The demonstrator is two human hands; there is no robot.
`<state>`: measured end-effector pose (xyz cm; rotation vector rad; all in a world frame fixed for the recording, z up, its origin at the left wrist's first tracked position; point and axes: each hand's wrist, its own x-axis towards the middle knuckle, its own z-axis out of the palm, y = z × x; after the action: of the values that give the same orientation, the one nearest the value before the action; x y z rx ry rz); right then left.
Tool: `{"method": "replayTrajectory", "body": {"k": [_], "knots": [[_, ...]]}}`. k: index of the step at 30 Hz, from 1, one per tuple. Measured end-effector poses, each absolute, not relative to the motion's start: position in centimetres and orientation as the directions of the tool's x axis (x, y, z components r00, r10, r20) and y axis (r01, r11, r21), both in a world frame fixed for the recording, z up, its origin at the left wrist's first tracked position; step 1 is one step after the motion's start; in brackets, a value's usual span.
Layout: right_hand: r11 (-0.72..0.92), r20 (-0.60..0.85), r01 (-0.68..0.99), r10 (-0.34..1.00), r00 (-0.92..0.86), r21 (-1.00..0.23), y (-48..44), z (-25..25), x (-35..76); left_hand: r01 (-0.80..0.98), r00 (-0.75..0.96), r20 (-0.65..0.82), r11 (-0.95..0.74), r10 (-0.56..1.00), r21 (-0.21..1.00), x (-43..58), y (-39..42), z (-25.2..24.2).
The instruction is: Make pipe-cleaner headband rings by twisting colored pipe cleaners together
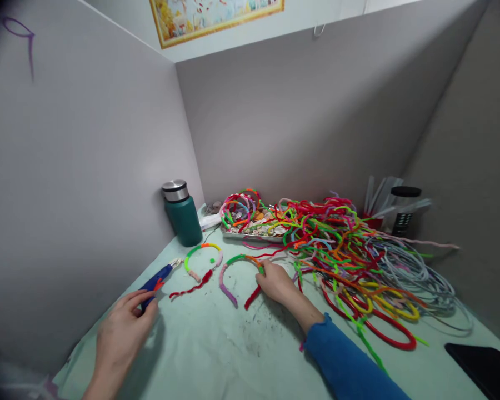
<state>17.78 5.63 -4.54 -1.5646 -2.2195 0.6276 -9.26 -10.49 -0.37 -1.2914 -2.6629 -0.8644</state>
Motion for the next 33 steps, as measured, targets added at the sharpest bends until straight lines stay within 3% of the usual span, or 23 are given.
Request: {"method": "replayTrajectory", "body": {"k": [11, 17, 24, 33], "knots": [[0.28, 0.01, 0.814, 0.947, -0.32, -0.509, 5.6, -4.1, 17.7, 0.753, -0.634, 0.347, 0.45, 0.691, 0.48, -9.5, -10.4, -0.5], [0.277, 0.004, 0.82, 0.948, -0.319, -0.501, 5.6, -4.2, 17.7, 0.784, -0.611, 0.355, 0.478, 0.708, 0.396, -9.6, -9.8, 0.9], [0.296, 0.03, 0.821, 0.946, -0.323, -0.488, 5.6, -4.3, 17.8, 0.779, -0.619, 0.231, 0.547, 0.751, 0.307, -10.8, -8.4, 3.6], [0.3, 0.035, 0.818, 0.945, -0.325, -0.491, 5.6, -4.3, 17.7, 0.719, -0.663, 0.158, 0.564, 0.732, 0.406, -13.2, -7.9, 4.9]]}}
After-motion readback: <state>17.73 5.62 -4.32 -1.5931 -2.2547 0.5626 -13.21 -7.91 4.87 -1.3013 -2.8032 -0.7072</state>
